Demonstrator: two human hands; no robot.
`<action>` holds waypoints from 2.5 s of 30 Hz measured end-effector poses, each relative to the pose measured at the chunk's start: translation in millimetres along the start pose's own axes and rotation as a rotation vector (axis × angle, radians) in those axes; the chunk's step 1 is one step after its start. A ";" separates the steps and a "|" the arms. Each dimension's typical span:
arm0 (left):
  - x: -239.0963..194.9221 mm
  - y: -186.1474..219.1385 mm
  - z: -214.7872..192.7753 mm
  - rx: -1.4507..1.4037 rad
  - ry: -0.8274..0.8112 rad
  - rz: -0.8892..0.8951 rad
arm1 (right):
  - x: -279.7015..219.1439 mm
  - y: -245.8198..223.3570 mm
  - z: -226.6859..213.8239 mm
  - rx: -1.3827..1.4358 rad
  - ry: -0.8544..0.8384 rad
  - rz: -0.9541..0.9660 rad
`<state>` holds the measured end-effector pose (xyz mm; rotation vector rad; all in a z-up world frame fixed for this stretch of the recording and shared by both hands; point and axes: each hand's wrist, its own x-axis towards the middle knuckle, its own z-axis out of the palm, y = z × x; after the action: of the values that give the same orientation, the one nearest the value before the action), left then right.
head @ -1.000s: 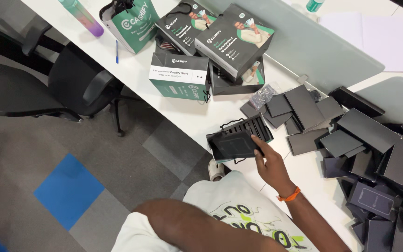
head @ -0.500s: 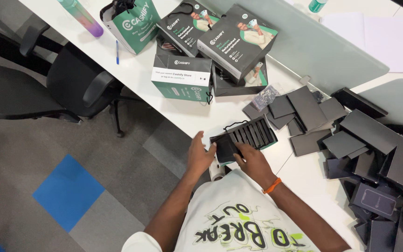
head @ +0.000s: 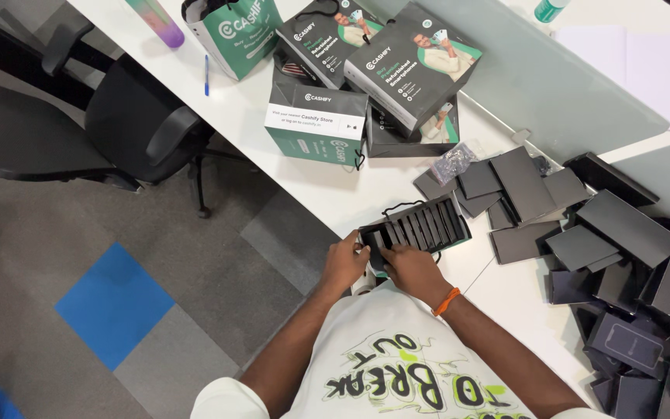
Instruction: The person organizes flat black boxes by picking them up from a pile and placing them into a small storage bin one by one.
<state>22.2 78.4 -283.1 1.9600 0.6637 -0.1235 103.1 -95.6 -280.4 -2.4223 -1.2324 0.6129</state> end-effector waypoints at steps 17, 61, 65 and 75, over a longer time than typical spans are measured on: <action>2.1 2.8 -3.6 -0.025 -0.040 -0.005 | -0.8 -5.9 -10.2 0.107 -0.023 0.057; 17.3 24.9 42.6 0.692 -0.128 0.309 | -46.5 18.9 -10.3 0.274 0.463 0.171; 19.0 23.4 44.0 0.712 -0.138 0.294 | -50.1 18.8 -12.9 0.326 0.401 0.234; 24.0 21.0 52.6 0.730 -0.151 0.281 | -66.1 29.8 -12.5 0.279 0.619 0.057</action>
<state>63.3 35.9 -300.1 2.6872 0.2419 -0.3763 94.7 -168.0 -270.1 -2.1664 -0.7634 0.0216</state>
